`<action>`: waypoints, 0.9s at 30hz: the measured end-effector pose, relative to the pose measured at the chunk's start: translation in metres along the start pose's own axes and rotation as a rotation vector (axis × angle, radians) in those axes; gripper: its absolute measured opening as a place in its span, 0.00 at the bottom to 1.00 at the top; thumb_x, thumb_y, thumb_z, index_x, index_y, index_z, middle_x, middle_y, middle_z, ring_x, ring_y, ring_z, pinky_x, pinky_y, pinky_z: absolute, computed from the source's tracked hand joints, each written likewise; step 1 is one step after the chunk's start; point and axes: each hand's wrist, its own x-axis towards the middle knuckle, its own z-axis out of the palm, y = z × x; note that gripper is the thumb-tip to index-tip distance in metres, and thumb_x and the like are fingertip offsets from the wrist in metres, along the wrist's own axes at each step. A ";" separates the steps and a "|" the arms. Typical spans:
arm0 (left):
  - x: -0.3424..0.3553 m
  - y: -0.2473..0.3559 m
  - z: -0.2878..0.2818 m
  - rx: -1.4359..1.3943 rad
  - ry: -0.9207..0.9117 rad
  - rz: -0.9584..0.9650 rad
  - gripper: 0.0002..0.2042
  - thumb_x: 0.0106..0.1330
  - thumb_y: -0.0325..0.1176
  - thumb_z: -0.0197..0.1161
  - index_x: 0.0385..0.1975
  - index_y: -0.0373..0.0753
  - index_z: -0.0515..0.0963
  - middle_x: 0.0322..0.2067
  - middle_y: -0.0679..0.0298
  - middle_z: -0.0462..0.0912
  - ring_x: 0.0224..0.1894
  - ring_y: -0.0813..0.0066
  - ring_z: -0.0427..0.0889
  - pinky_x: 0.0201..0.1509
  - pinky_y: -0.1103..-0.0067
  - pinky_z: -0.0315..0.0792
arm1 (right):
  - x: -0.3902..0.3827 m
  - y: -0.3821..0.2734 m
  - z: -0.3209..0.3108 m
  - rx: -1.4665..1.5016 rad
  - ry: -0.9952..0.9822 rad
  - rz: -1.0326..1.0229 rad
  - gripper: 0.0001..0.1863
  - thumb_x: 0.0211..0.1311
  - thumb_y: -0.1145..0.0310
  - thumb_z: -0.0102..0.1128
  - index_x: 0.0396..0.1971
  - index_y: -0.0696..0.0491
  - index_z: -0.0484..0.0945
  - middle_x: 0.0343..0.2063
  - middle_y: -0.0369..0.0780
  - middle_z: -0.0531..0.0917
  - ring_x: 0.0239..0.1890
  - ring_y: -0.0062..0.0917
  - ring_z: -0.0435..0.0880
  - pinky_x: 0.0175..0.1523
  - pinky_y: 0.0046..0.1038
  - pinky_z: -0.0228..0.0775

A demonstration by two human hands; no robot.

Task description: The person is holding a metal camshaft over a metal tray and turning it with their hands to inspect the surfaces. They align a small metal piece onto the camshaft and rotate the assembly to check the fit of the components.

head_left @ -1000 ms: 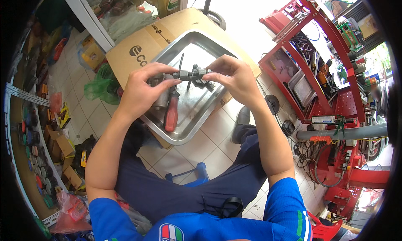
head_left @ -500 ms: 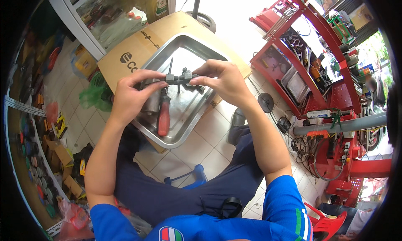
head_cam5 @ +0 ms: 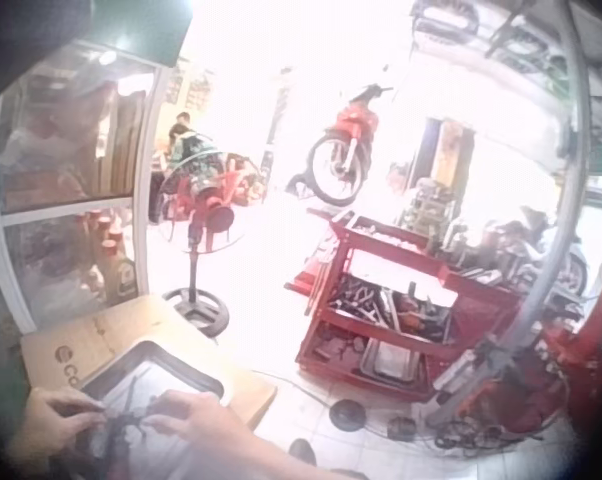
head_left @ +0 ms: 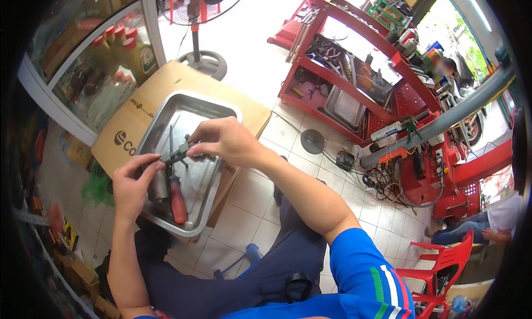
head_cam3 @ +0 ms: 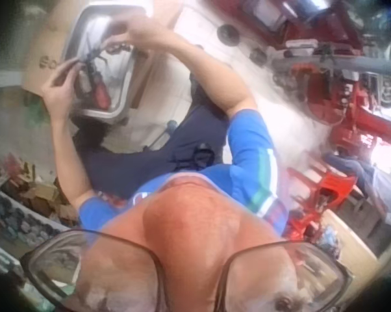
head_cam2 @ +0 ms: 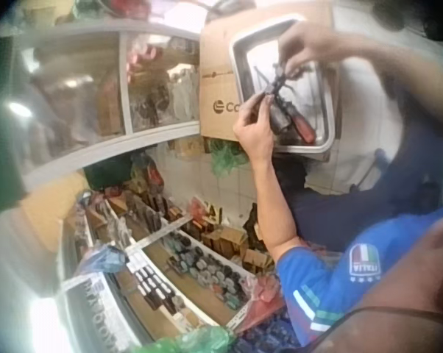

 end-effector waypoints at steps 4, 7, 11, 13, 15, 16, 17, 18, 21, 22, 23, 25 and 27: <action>0.003 0.001 -0.002 0.011 -0.049 0.080 0.10 0.61 0.19 0.73 0.43 0.32 0.87 0.40 0.63 0.88 0.46 0.77 0.84 0.54 0.80 0.75 | 0.000 -0.008 -0.005 -0.095 -0.016 0.019 0.14 0.61 0.66 0.77 0.39 0.61 0.86 0.32 0.40 0.90 0.36 0.19 0.88 0.44 0.25 0.79; 0.002 0.005 0.002 -0.010 -0.026 0.082 0.10 0.63 0.20 0.72 0.44 0.32 0.86 0.41 0.64 0.87 0.46 0.77 0.84 0.54 0.79 0.75 | 0.001 -0.005 -0.004 -0.110 -0.013 0.019 0.15 0.61 0.65 0.77 0.39 0.60 0.86 0.32 0.39 0.90 0.36 0.19 0.87 0.44 0.25 0.78; 0.000 -0.003 0.000 0.026 -0.011 -0.014 0.11 0.64 0.24 0.73 0.45 0.31 0.86 0.41 0.63 0.88 0.44 0.78 0.83 0.52 0.80 0.74 | 0.003 -0.007 0.000 -0.079 -0.001 -0.026 0.15 0.61 0.65 0.77 0.40 0.60 0.85 0.33 0.40 0.90 0.36 0.19 0.87 0.44 0.25 0.78; 0.001 -0.002 0.000 -0.011 -0.025 -0.042 0.10 0.65 0.25 0.73 0.44 0.30 0.86 0.40 0.63 0.88 0.44 0.78 0.83 0.52 0.81 0.74 | 0.002 -0.006 0.001 -0.053 0.008 -0.034 0.15 0.62 0.65 0.76 0.39 0.60 0.85 0.31 0.41 0.90 0.34 0.21 0.86 0.43 0.26 0.77; 0.001 -0.002 -0.001 -0.061 -0.038 -0.079 0.10 0.64 0.25 0.73 0.44 0.31 0.87 0.39 0.63 0.89 0.44 0.78 0.84 0.52 0.81 0.75 | 0.002 -0.001 0.004 0.007 0.031 -0.060 0.14 0.62 0.64 0.75 0.36 0.59 0.85 0.28 0.42 0.88 0.31 0.25 0.85 0.40 0.29 0.76; 0.001 -0.002 -0.001 -0.059 -0.047 -0.058 0.10 0.64 0.24 0.73 0.44 0.31 0.87 0.39 0.63 0.89 0.44 0.78 0.84 0.52 0.81 0.75 | 0.002 0.000 0.004 0.004 0.028 -0.053 0.14 0.62 0.63 0.75 0.36 0.59 0.85 0.28 0.42 0.88 0.31 0.25 0.85 0.40 0.29 0.76; 0.001 -0.001 0.000 -0.058 -0.056 -0.036 0.10 0.65 0.23 0.72 0.45 0.31 0.87 0.39 0.63 0.89 0.44 0.78 0.84 0.52 0.81 0.75 | 0.002 0.001 0.004 0.000 0.026 -0.046 0.14 0.62 0.63 0.75 0.36 0.59 0.85 0.28 0.42 0.88 0.31 0.25 0.85 0.40 0.29 0.75; 0.000 0.000 -0.001 -0.052 -0.063 -0.017 0.10 0.65 0.23 0.72 0.45 0.32 0.86 0.39 0.63 0.89 0.43 0.78 0.84 0.52 0.81 0.75 | 0.003 0.000 0.003 0.001 0.021 -0.040 0.14 0.62 0.63 0.75 0.35 0.59 0.85 0.27 0.42 0.88 0.31 0.25 0.85 0.39 0.29 0.75; -0.001 0.005 -0.004 0.015 -0.070 0.033 0.12 0.62 0.21 0.74 0.45 0.32 0.86 0.39 0.63 0.89 0.43 0.78 0.85 0.52 0.80 0.76 | 0.003 -0.005 0.000 -0.114 -0.027 -0.003 0.14 0.63 0.62 0.75 0.35 0.59 0.85 0.26 0.41 0.87 0.30 0.25 0.84 0.39 0.29 0.75; -0.001 0.005 -0.003 0.015 -0.058 0.033 0.12 0.61 0.21 0.74 0.45 0.32 0.87 0.39 0.62 0.89 0.44 0.77 0.85 0.52 0.80 0.76 | 0.003 -0.006 0.000 -0.097 -0.027 -0.011 0.14 0.63 0.62 0.75 0.34 0.59 0.85 0.26 0.41 0.87 0.30 0.25 0.84 0.39 0.29 0.75; -0.001 0.005 -0.002 0.016 -0.047 0.033 0.12 0.60 0.21 0.75 0.44 0.32 0.87 0.39 0.62 0.89 0.44 0.77 0.85 0.52 0.79 0.76 | 0.003 -0.006 0.000 -0.081 -0.026 -0.019 0.14 0.63 0.61 0.74 0.34 0.59 0.85 0.26 0.42 0.87 0.30 0.25 0.84 0.39 0.29 0.75; -0.002 0.005 -0.002 0.029 -0.025 0.043 0.12 0.60 0.22 0.75 0.43 0.31 0.87 0.39 0.61 0.90 0.44 0.76 0.85 0.52 0.79 0.76 | 0.003 -0.011 0.001 -0.078 -0.034 -0.008 0.14 0.64 0.61 0.74 0.36 0.58 0.85 0.28 0.41 0.88 0.32 0.24 0.85 0.40 0.28 0.75; -0.002 0.003 0.000 0.048 -0.006 0.060 0.11 0.61 0.23 0.75 0.43 0.31 0.87 0.39 0.61 0.90 0.44 0.77 0.85 0.51 0.80 0.76 | 0.000 -0.016 -0.001 -0.108 -0.053 0.040 0.14 0.66 0.61 0.73 0.40 0.57 0.86 0.31 0.40 0.90 0.35 0.22 0.87 0.43 0.27 0.77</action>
